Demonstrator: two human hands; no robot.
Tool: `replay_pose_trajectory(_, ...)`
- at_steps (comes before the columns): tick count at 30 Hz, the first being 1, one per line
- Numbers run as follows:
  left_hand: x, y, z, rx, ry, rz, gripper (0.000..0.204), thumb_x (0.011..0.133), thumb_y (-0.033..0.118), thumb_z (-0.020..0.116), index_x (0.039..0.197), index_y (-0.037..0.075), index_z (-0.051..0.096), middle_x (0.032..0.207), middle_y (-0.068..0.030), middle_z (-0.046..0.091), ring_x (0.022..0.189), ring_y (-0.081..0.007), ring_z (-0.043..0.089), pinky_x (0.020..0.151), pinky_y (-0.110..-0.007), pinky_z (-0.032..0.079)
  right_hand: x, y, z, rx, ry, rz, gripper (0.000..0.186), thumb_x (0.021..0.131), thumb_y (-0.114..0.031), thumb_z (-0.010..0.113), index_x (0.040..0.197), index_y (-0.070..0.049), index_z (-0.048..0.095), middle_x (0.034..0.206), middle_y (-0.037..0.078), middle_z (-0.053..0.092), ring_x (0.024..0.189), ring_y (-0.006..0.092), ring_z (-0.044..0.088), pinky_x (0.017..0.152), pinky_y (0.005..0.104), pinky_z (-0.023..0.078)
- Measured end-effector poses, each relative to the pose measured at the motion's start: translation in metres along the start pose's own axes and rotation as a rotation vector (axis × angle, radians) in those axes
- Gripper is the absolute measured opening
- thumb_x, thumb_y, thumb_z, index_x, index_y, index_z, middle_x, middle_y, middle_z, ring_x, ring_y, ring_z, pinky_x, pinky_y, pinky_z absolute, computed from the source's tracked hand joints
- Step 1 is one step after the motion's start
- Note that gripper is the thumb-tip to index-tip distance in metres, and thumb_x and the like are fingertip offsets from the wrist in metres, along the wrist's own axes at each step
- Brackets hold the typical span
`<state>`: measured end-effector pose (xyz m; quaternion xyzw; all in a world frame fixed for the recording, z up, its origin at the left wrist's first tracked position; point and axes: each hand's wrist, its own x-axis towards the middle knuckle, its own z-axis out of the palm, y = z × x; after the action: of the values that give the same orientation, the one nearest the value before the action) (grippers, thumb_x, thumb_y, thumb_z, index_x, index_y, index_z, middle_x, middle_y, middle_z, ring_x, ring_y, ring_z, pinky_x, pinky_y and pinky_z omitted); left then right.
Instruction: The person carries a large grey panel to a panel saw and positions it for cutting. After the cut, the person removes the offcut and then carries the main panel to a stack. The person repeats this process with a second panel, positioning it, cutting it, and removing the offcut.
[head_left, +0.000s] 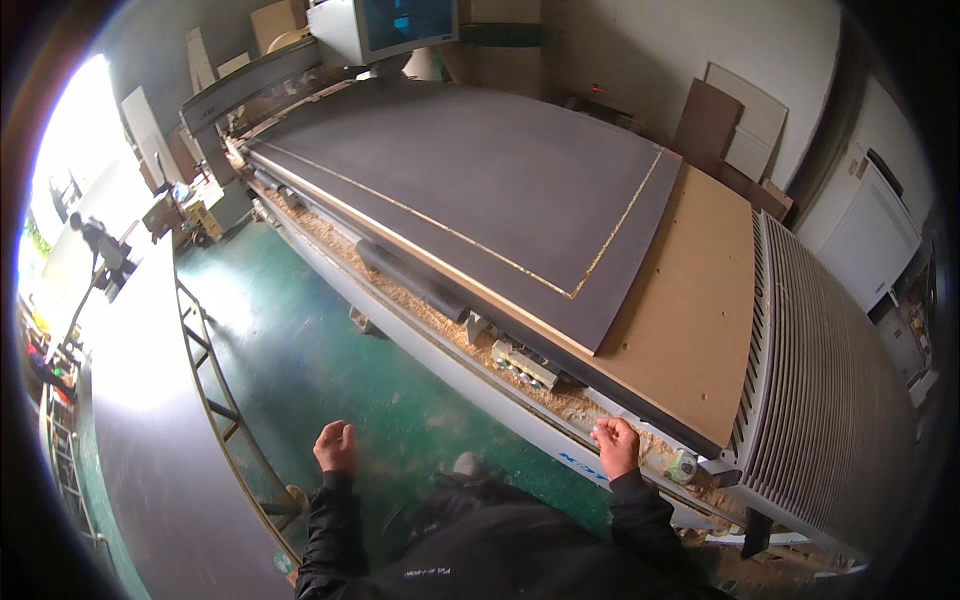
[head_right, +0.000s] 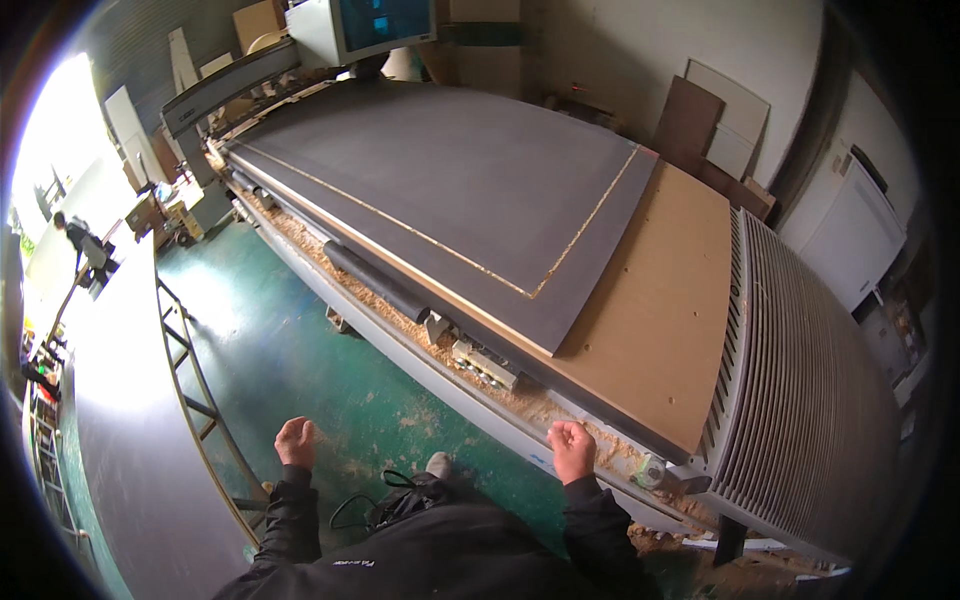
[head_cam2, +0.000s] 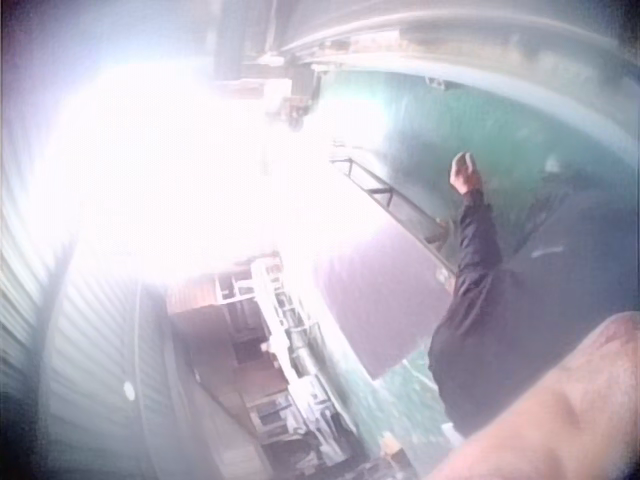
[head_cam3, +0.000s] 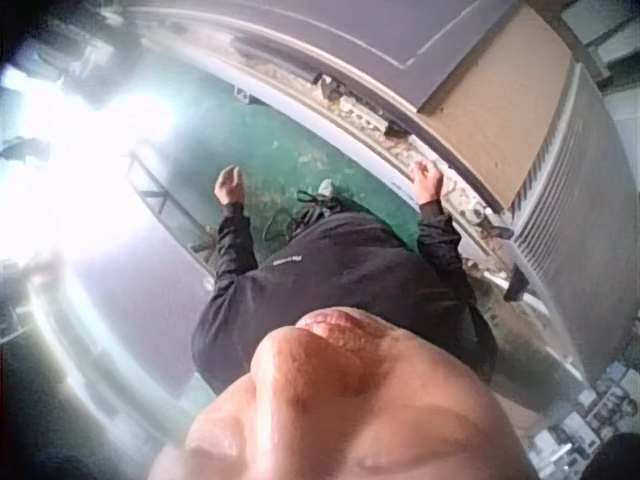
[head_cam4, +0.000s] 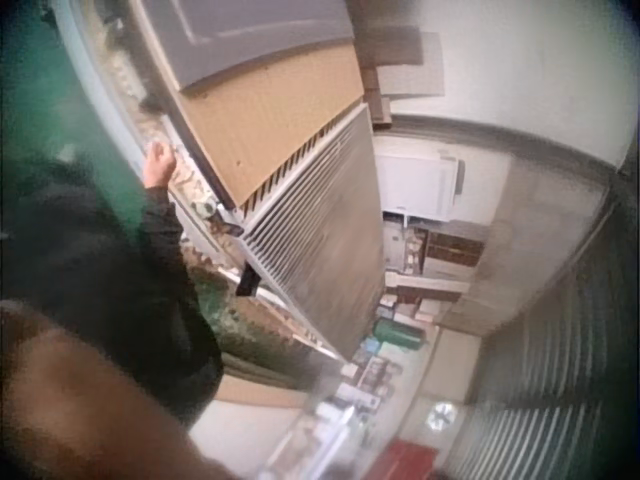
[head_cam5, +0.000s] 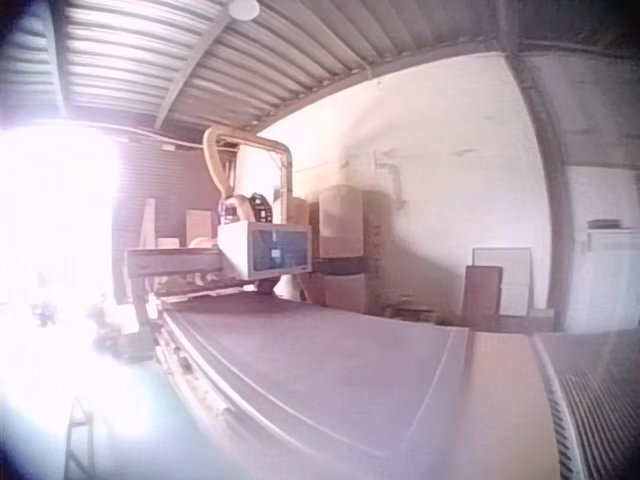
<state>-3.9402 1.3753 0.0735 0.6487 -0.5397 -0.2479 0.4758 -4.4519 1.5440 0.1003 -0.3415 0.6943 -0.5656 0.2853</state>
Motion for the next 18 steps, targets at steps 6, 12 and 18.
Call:
replay_pose_trajectory(6, 0.103, 0.042, 0.043, 0.142, -0.073, 0.164, 0.024, 0.087, 0.014, 0.073, 0.105, 0.000, 0.066, 0.102, -0.0135, 0.070, 0.097, -0.0255, 0.067, 0.090, -0.035, 0.051, 0.057, -0.032, 0.014, 0.044, 0.120, -0.028, 0.013, 0.091, -0.006, 0.067, 0.102, 0.001, 0.064, 0.088, 0.004, 0.068, 0.079, 0.0091, 0.064, 0.073, 0.0241, 0.052)
replay_pose_trajectory(12, 0.275, 0.105, 0.124, 0.150, -0.191, 0.513, 0.045, 0.080, 0.020, 0.078, 0.118, 0.001, 0.063, 0.121, -0.0217, 0.064, 0.117, -0.0371, 0.059, 0.100, -0.042, 0.046, 0.160, -0.042, 0.029, -0.140, 0.422, -0.075, 0.023, 0.091, -0.010, 0.069, 0.109, 0.004, 0.063, 0.100, 0.010, 0.069, 0.095, 0.0150, 0.067, 0.085, 0.0286, 0.053)
replay_pose_trajectory(18, 0.406, 0.150, 0.226, 0.215, -0.376, 0.704, 0.058, 0.082, 0.029, 0.075, 0.128, -0.001, 0.057, 0.134, -0.0214, 0.057, 0.133, -0.0369, 0.046, 0.110, -0.043, 0.038, 0.245, -0.055, 0.061, -0.587, 0.599, 0.043, 0.042, 0.091, -0.022, 0.067, 0.122, 0.003, 0.058, 0.120, 0.022, 0.062, 0.111, 0.0329, 0.062, 0.095, 0.0408, 0.049)
